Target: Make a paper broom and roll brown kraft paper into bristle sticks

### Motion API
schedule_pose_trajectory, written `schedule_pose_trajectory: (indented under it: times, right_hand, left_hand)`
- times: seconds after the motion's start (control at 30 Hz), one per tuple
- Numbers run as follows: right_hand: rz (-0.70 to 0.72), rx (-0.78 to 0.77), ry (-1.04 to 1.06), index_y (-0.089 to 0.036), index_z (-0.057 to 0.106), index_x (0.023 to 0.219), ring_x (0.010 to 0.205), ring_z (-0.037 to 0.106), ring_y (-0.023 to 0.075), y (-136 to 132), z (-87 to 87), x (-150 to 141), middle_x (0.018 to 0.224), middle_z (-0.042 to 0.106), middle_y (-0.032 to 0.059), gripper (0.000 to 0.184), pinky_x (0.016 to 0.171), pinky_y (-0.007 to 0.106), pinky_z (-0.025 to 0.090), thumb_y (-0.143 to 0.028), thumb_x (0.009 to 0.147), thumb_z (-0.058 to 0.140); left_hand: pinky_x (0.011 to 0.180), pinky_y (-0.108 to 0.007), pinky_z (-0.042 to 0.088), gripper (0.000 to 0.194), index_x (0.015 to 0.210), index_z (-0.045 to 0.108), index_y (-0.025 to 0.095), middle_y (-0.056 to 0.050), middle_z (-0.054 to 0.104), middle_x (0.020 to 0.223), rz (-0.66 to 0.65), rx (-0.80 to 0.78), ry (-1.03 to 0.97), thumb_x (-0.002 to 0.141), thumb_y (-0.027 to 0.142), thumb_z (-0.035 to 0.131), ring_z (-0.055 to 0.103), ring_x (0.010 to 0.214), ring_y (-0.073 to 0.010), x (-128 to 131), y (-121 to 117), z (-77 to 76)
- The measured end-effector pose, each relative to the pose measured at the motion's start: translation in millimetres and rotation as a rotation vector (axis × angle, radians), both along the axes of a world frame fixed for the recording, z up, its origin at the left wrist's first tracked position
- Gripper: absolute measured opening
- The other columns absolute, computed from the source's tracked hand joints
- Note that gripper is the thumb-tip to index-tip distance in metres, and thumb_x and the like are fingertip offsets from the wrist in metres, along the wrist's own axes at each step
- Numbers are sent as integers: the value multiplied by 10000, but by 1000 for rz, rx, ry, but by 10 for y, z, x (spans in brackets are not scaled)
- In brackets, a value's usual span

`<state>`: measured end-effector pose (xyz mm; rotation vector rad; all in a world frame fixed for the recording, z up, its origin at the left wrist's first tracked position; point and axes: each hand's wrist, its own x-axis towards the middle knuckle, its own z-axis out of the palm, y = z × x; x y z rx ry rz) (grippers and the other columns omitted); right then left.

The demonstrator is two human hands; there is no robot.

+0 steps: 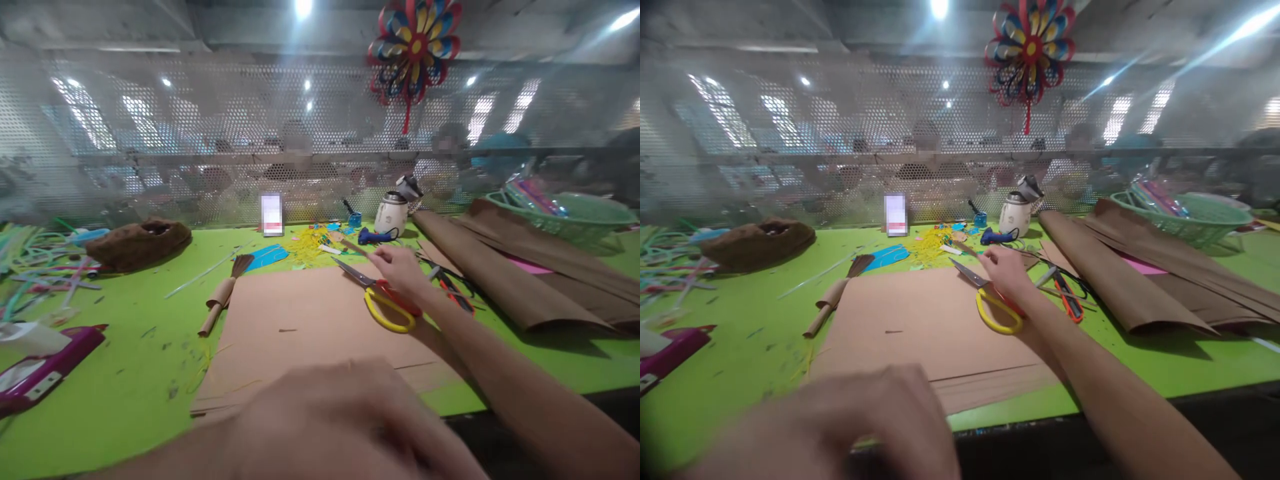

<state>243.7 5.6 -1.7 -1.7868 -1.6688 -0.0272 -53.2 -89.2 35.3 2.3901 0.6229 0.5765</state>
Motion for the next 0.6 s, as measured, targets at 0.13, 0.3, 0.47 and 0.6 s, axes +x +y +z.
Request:
schedule_pose_trajectory:
  times: [0.13,0.3,0.47,0.6]
  right_hand:
    - [-144,-129,-79,-132,619,959,803,614,164,352,81,404,927,640,36,228,732,344,505,-338,897,544]
    - [-151,-257,-173,-160,571,1128,940,605,196,620,-66,650,1133,593,74,273,797,390,517,-313,903,545]
    - [-207,-308,-246,-154,567,1132,944,605,199,533,-246,936,1129,594,74,278,799,395,516,-315,906,540]
    - [-150,-387,-315,-154,592,1076,887,616,176,426,-317,1132,1069,618,62,240,771,367,523,-316,907,539]
  left_hand:
    - [753,-291,497,307,1069,665,212,-54,693,909,-282,-77,-81,874,259,433,622,822,-158,324,495,29]
    - [692,-242,432,187,900,687,188,-39,650,820,-30,15,56,859,256,518,572,746,-131,414,744,-355]
    - [699,-241,397,167,861,663,194,-25,626,811,-74,63,79,876,229,500,545,759,-125,332,726,-459]
    - [690,-244,379,164,840,649,194,-13,598,770,-117,88,99,875,198,489,520,761,-127,331,749,-427]
